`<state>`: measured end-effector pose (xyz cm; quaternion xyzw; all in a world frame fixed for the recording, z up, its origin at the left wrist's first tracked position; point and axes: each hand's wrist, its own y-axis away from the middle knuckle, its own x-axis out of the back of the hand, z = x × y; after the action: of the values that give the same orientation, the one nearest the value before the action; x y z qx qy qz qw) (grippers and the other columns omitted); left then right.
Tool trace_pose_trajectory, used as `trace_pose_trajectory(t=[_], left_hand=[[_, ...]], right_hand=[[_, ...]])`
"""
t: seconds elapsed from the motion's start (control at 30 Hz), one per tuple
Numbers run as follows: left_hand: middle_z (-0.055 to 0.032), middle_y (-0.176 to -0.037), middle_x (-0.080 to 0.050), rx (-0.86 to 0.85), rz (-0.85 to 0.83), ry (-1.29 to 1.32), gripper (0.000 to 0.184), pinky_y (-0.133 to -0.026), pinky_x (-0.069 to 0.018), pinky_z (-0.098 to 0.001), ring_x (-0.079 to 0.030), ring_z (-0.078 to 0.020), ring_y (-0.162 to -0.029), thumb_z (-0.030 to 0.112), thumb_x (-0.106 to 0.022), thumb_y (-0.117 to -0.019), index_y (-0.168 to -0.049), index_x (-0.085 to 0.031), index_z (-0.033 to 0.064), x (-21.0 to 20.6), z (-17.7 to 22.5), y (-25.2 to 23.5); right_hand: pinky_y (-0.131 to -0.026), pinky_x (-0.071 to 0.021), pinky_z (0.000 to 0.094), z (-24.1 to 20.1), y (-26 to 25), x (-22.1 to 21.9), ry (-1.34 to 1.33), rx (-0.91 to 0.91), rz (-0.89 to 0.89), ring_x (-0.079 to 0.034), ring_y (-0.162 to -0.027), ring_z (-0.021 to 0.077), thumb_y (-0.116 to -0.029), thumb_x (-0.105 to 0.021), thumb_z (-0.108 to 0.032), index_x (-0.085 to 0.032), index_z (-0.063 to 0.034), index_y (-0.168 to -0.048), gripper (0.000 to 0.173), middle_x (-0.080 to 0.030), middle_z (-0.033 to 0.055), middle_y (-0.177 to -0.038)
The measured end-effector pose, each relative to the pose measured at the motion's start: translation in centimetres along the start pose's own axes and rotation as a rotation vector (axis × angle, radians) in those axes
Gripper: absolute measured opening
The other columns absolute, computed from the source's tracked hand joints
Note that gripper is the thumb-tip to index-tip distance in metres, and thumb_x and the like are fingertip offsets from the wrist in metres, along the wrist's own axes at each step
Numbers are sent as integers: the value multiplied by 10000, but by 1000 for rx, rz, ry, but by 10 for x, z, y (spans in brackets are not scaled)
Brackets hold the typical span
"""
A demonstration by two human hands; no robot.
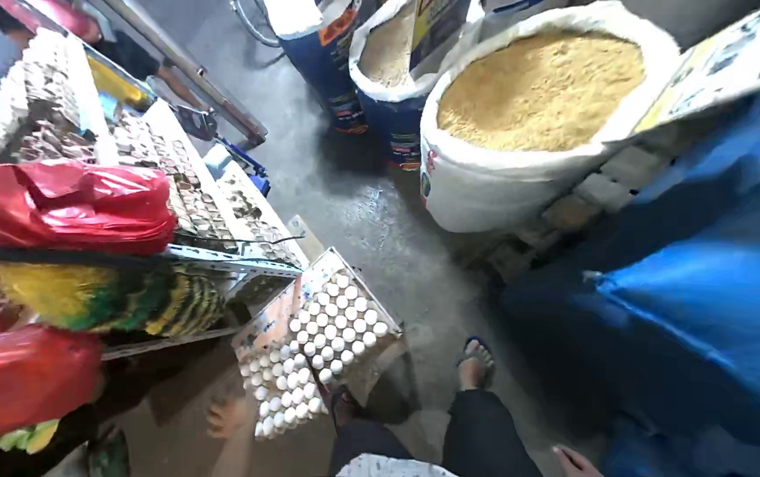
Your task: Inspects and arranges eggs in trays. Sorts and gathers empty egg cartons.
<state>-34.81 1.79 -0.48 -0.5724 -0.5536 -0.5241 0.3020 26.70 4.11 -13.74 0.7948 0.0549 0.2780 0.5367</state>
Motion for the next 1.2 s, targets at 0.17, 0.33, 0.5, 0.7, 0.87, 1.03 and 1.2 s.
trace_pose_trajectory(t=[0.17, 0.33, 0.5, 0.7, 0.87, 1.03, 1.2], left_hand=[[-260, -1638, -279, -214, -797, -433, 737, -1117, -218, -790, -239, -497, -1505, 642, -650, -901, -1455, -573, 163, -33, 49, 107], [-86, -1636, -372, -471, -810, -267, 531, -1172, -183, -731, -302, -360, -1516, 540, -609, -974, -1411, -618, 239, -16, 133, 120], [-171, -1400, -618, -356, -861, 72, 485, -1127, -377, -622, -549, -349, -1342, 446, -556, -1035, -1374, -628, 107, 9, 179, 74], [-262, -1370, -603, -506, -1074, -152, 541, -1100, -407, -633, -554, -419, -1313, 432, -560, -1031, -1369, -600, 11, 34, 267, 0], [-244, -1389, -605, -676, -920, 33, 462, -1135, -389, -613, -554, -406, -1330, 336, -539, -1066, -1407, -587, 28, 123, 412, -92], [-216, -1431, -576, -548, -619, 505, 450, -1131, -441, -489, -582, -322, -1307, 239, -532, -1071, -1457, -523, 6, 237, 486, -186], [-221, -1405, -593, -315, -115, 779, 483, -1101, -473, -514, -604, -333, -1276, 240, -619, -1033, -1446, -526, 8, 311, 486, -287]], right_hand=[[-1154, -385, 574, -104, -30, 56, 195, 164, -97, -539, -1342, 413, -1078, -528, -243, -623, 25, -1353, 396, -591, 286, -1388], [-1122, -428, 552, -227, -47, 30, 321, 207, -210, -576, -1302, 384, -1089, -494, -228, -675, 27, -1267, 360, -617, 248, -1368], [-1069, -504, 529, -354, -36, 16, 557, 423, -415, -571, -1308, 370, -966, -666, -109, -522, -78, -1459, 514, -462, 211, -1533], [-1098, -473, 496, -495, -59, 22, 595, 501, -555, -602, -1274, 331, -1015, -627, -212, -573, -48, -1421, 442, -570, 202, -1440], [-1089, -468, 529, -608, -108, 7, 421, 519, -476, -588, -1278, 370, -1027, -618, -185, -570, -6, -1404, 420, -575, 242, -1413], [-1068, -478, 531, -725, -113, -35, 295, 586, -477, -613, -1238, 355, -1037, -592, -157, -569, 8, -1390, 390, -605, 243, -1367], [-1081, -473, 491, -823, -118, -68, 236, 622, -534, -602, -1259, 324, -1042, -586, -144, -579, 13, -1372, 366, -604, 231, -1375]])
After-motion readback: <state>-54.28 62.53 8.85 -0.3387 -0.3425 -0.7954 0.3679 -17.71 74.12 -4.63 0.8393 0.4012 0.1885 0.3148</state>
